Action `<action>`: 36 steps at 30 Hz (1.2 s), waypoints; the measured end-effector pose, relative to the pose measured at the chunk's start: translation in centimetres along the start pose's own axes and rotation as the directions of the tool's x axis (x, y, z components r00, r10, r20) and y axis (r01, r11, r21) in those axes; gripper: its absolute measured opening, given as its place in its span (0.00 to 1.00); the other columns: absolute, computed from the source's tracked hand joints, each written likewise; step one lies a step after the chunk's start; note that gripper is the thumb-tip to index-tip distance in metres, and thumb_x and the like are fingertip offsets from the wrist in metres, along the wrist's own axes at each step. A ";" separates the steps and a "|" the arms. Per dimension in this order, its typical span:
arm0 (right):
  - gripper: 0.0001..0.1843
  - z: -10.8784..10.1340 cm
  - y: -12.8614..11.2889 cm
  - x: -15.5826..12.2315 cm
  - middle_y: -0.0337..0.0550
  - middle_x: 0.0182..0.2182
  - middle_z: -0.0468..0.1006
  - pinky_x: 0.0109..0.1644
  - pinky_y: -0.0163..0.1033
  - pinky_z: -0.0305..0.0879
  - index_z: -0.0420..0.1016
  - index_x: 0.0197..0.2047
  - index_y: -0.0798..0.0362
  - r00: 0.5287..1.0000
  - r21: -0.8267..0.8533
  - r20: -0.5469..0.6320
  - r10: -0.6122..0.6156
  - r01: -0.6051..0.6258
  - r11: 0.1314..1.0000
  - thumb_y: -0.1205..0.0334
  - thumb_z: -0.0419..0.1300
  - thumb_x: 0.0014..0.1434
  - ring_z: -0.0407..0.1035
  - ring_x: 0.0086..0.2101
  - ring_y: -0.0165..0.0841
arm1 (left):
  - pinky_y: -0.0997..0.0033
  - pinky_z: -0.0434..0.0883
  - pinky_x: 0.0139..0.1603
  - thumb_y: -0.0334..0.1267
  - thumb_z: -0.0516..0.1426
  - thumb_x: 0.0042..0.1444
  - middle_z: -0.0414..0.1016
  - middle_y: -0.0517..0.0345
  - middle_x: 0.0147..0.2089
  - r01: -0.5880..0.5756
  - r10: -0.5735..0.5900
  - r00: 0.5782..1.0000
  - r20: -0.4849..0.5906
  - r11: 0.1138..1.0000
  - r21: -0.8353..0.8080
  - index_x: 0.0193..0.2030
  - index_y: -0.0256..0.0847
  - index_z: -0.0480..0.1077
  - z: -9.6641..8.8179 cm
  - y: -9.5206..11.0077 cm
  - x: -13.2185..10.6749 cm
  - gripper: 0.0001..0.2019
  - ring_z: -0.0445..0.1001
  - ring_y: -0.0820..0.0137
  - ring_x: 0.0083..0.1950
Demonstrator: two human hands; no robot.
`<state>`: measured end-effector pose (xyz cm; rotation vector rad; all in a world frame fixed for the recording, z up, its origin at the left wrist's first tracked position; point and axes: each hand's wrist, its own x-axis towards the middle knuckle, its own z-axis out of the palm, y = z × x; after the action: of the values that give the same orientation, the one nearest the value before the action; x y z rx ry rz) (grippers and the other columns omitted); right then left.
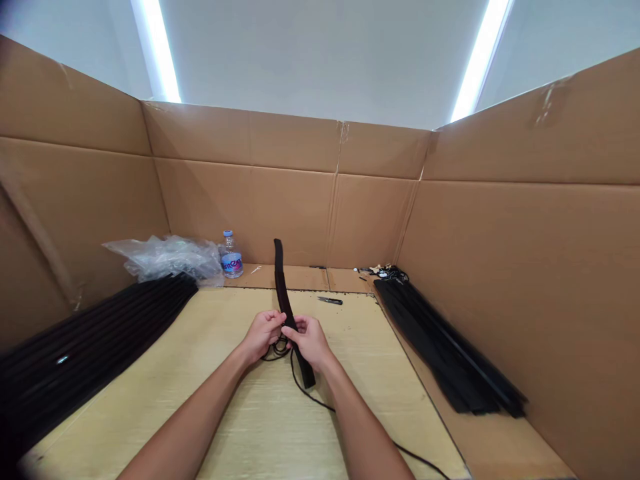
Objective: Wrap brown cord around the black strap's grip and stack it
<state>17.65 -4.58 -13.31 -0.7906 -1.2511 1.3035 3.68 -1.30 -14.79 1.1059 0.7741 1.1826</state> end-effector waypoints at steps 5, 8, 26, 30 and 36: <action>0.21 0.0 -0.5 -0.3 0.33 0.26 0.75 0.14 0.29 0.60 0.61 0.31 0.50 1.000 0.003 0.004 0.024 -0.024 1.000 0.50 0.68 0.45 0.67 0.17 0.27 | 0.80 0.38 0.13 0.52 0.65 0.43 0.59 0.70 0.14 0.007 -0.007 1.000 0.021 1.000 0.004 0.23 0.37 0.61 0.7 0.6 -0.3 0.22 0.45 0.86 0.12; 0.19 0.0 -0.6 -0.1 0.35 0.23 0.75 0.12 0.28 0.55 0.61 0.29 0.51 0.999 -0.013 -0.022 0.038 -0.038 0.999 0.44 0.60 0.53 0.63 0.13 0.24 | 0.80 0.38 0.14 0.52 0.65 0.43 0.66 0.65 0.18 0.009 -0.009 1.000 0.028 1.000 0.012 0.24 0.37 0.62 1.0 0.9 -0.5 0.21 0.45 0.86 0.12; 0.18 -0.3 0.4 1.0 0.38 0.24 0.76 0.16 0.32 0.57 0.71 0.33 0.53 0.989 -0.056 -0.140 -0.056 0.049 0.997 0.48 0.65 0.46 0.63 0.17 0.27 | 0.80 0.40 0.14 0.47 0.65 0.46 0.49 0.76 0.13 -0.020 0.025 0.997 -0.067 0.998 0.067 0.26 0.36 0.65 0.6 0.4 0.1 0.17 0.42 0.85 0.13; 0.18 -0.6 0.2 1.0 0.41 0.27 0.79 0.23 0.35 0.63 0.76 0.37 0.55 0.991 -0.074 -0.113 -0.071 0.063 0.995 0.53 0.67 0.45 0.68 0.22 0.31 | 0.79 0.40 0.14 0.49 0.68 0.38 0.50 0.76 0.13 -0.022 0.026 0.997 -0.071 0.998 0.053 0.25 0.36 0.65 0.9 0.5 0.0 0.20 0.44 0.85 0.13; 0.16 -0.2 0.1 0.4 0.41 0.27 0.79 0.31 0.37 0.68 0.76 0.31 0.56 0.996 -0.077 -0.047 -0.077 0.073 0.994 0.54 0.71 0.41 0.71 0.27 0.33 | 0.80 0.40 0.14 0.49 0.68 0.38 0.53 0.74 0.12 -0.044 0.047 0.996 -0.070 0.998 0.045 0.22 0.38 0.62 0.8 0.4 0.1 0.21 0.45 0.84 0.12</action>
<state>17.73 -4.10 -13.36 -0.8165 -1.2844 1.1751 4.29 -1.40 -14.20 1.1271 0.8365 1.2543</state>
